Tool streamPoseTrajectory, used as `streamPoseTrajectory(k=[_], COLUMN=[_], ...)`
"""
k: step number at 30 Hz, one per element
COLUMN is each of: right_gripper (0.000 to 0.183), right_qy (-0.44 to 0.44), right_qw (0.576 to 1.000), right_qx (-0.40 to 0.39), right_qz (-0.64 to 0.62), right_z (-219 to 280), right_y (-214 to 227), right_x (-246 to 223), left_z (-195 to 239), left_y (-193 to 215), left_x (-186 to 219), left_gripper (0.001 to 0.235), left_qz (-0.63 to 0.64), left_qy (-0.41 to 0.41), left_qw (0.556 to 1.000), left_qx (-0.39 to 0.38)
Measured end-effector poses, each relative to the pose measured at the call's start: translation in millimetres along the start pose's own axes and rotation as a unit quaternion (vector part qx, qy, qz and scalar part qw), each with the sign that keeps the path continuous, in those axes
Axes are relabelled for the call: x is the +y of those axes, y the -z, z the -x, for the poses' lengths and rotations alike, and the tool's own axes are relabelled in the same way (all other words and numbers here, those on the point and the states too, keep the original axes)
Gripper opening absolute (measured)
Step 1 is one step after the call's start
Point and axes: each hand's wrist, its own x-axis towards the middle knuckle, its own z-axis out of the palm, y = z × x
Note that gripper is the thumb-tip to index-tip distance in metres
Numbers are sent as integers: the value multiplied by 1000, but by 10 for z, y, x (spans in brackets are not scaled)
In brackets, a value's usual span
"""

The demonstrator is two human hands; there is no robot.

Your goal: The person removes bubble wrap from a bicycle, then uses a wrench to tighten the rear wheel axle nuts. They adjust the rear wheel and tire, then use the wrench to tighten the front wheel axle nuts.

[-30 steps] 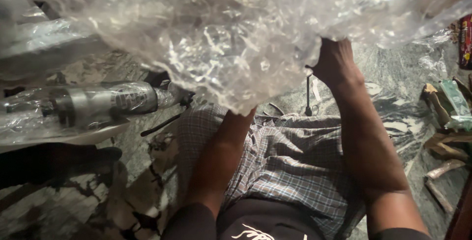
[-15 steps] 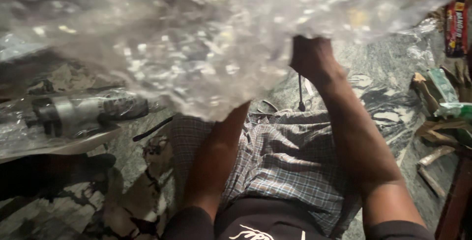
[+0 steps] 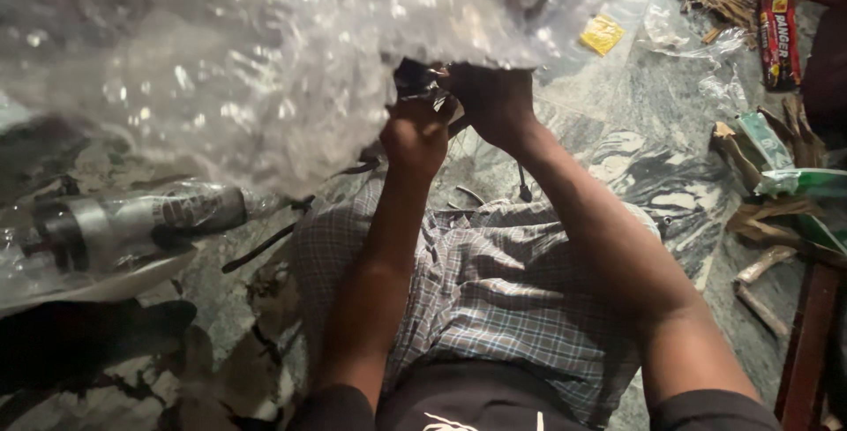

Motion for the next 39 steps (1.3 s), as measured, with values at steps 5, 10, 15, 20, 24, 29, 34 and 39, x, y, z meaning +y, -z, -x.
streamPoseTrajectory(k=[5, 10, 15, 20, 24, 29, 34, 39], right_gripper=[19, 7, 20, 6, 17, 20, 18, 38], right_qy=[15, 131, 32, 104, 30, 15, 129, 132], right_qw=[995, 985, 990, 985, 996, 979, 982, 954], right_qx=[83, 102, -26, 132, 76, 143, 114, 138], right_qz=[-57, -47, 133, 26, -47, -144, -80, -230], right_z=[48, 79, 75, 102, 88, 50, 54, 156], right_y=[106, 261, -23, -120, 40, 71, -292, -514], right_x=[-136, -122, -113, -170, -189, -126, -72, 165], left_z=[36, 148, 287, 160, 281, 203, 156, -52], left_y=[-493, -657, -536, -350, -319, -404, -51, 442], left_x=[100, 204, 243, 63, 61, 105, 40, -195], left_gripper=[53, 47, 64, 30, 32, 26, 26, 28], left_qz=[72, -214, -671, -465, -676, -117, -576, -689], left_qy=[30, -155, -293, -179, -284, -190, -263, -75], left_qw=[997, 963, 679, 863, 672, 965, 763, 708], left_qx=[-18, 55, 51, 87, 108, 136, 131, 136])
